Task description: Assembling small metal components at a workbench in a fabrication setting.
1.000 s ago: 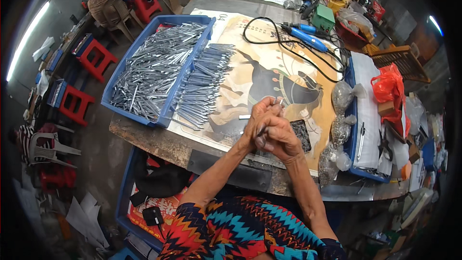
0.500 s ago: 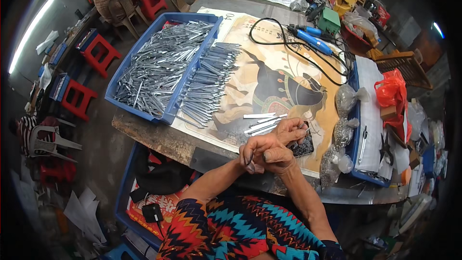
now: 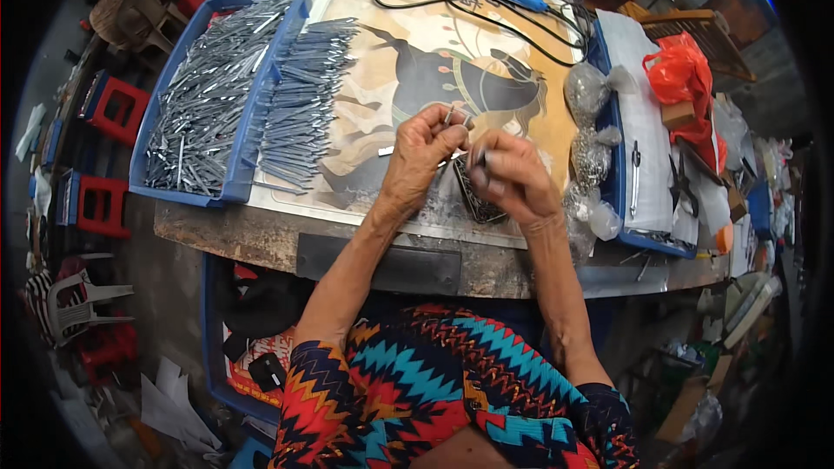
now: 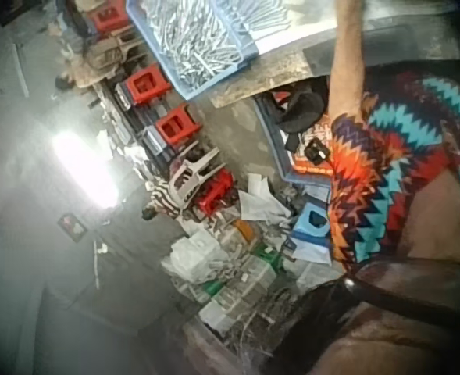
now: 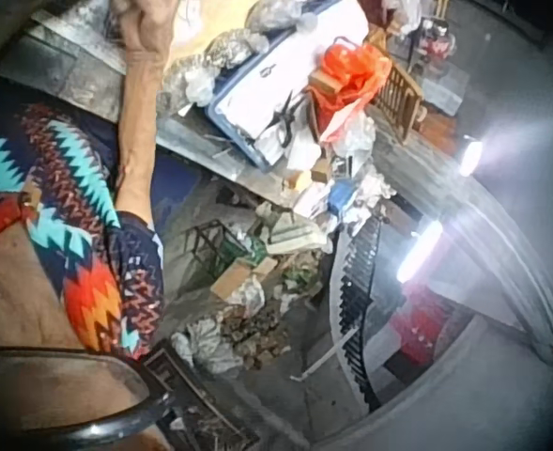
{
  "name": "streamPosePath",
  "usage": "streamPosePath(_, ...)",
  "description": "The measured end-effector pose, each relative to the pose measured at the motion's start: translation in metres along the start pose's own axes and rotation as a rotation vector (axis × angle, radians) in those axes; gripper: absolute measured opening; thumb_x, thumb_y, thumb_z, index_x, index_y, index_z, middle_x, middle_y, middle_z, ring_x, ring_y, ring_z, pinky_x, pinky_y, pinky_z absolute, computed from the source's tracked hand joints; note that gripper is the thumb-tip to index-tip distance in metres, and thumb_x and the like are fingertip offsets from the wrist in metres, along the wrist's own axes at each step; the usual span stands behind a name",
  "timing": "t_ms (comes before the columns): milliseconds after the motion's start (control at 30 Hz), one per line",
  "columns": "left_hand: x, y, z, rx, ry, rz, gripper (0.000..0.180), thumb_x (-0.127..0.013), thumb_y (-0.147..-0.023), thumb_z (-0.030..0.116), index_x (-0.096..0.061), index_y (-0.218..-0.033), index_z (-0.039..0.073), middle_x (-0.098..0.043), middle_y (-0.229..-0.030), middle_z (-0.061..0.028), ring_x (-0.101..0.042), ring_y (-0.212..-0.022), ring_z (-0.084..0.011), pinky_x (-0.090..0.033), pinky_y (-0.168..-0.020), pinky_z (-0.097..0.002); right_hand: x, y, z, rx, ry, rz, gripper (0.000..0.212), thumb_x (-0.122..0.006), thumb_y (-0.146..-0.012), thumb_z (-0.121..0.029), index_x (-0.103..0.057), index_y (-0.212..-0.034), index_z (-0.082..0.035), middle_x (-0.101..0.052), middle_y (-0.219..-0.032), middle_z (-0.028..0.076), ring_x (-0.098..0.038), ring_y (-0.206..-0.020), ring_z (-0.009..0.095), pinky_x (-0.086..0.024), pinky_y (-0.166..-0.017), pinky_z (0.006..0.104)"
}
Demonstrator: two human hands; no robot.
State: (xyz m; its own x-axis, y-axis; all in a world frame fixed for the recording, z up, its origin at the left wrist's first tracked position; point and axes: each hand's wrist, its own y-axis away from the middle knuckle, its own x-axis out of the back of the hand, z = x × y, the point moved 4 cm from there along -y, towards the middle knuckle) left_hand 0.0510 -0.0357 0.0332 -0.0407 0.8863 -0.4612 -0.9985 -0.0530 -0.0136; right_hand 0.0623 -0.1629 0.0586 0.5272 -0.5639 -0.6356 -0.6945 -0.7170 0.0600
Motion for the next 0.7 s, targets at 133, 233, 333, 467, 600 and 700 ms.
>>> streamPosePath(133, -0.004, 0.002, -0.002, 0.049, -0.034, -0.017, 0.013, -0.06, -0.081, 0.01, -0.055, -0.088, 0.0, -0.056, -0.074, -0.0005, -0.052, -0.068, -0.0051, -0.041, -0.064, -0.0171, 0.036, 0.004, -0.003, 0.074, 0.266, 0.319, 0.013, -0.057, -0.084, -0.011, -0.057, -0.085, 0.001, -0.055, -0.066, -0.001, -0.042, -0.051, 0.003, -0.031, -0.046, 0.0155)
streamPosePath(233, -0.005, 0.002, -0.005, 0.03, -0.064, -0.021, 0.013, -0.06, -0.082, 0.01, -0.056, -0.089, -0.001, -0.057, -0.074, -0.001, -0.052, -0.068, -0.0056, -0.042, -0.065, -0.0179, 0.038, 0.014, -0.009, 0.051, 0.565, 0.441, 0.012, -0.056, -0.084, -0.01, -0.058, -0.084, 0.002, -0.054, -0.066, 0.0, -0.043, -0.054, 0.003, -0.033, -0.048, 0.0168)
streamPosePath(333, 0.001, -0.003, -0.009, 0.006, -0.142, -0.024, 0.014, -0.061, -0.083, 0.014, -0.057, -0.092, 0.003, -0.059, -0.075, 0.0009, -0.048, -0.063, -0.002, -0.036, -0.057, -0.0138, 0.049, 0.018, -0.014, 0.173, 0.885, 0.51, 0.013, -0.054, -0.082, -0.007, -0.058, -0.082, 0.006, -0.053, -0.064, 0.002, -0.047, -0.059, 0.007, -0.038, -0.053, 0.0215)
streamPosePath(467, 0.0, -0.002, -0.003, 0.021, -0.257, -0.026, 0.013, -0.06, -0.082, 0.013, -0.058, -0.089, 0.002, -0.058, -0.075, 0.0006, -0.049, -0.065, -0.0035, -0.038, -0.06, -0.0154, 0.065, 0.025, -0.012, 0.244, 1.227, 0.581, 0.014, -0.052, -0.078, -0.007, -0.057, -0.084, 0.005, -0.058, -0.068, 0.015, -0.057, -0.063, 0.024, -0.044, -0.06, 0.0325)
streamPosePath(600, 0.002, -0.003, -0.01, -0.021, -0.339, -0.018, 0.012, -0.06, -0.082, 0.012, -0.057, -0.087, 0.001, -0.055, -0.074, 0.002, -0.048, -0.066, -0.0024, -0.038, -0.06, -0.0153, 0.061, 0.027, -0.009, 0.195, 1.399, 0.546, 0.017, -0.052, -0.077, -0.01, -0.058, -0.084, 0.004, -0.06, -0.078, 0.023, -0.059, -0.075, 0.038, -0.045, -0.067, 0.0403)
streamPosePath(700, -0.001, -0.002, -0.009, 0.028, -0.338, -0.027, 0.014, -0.06, -0.082, 0.013, -0.057, -0.086, 0.001, -0.055, -0.074, 0.002, -0.049, -0.067, -0.0025, -0.04, -0.062, -0.0157, 0.059, 0.028, -0.006, 0.16, 1.432, 0.502, 0.019, -0.053, -0.076, -0.013, -0.058, -0.083, 0.004, -0.06, -0.079, 0.022, -0.059, -0.075, 0.038, -0.045, -0.069, 0.0407)
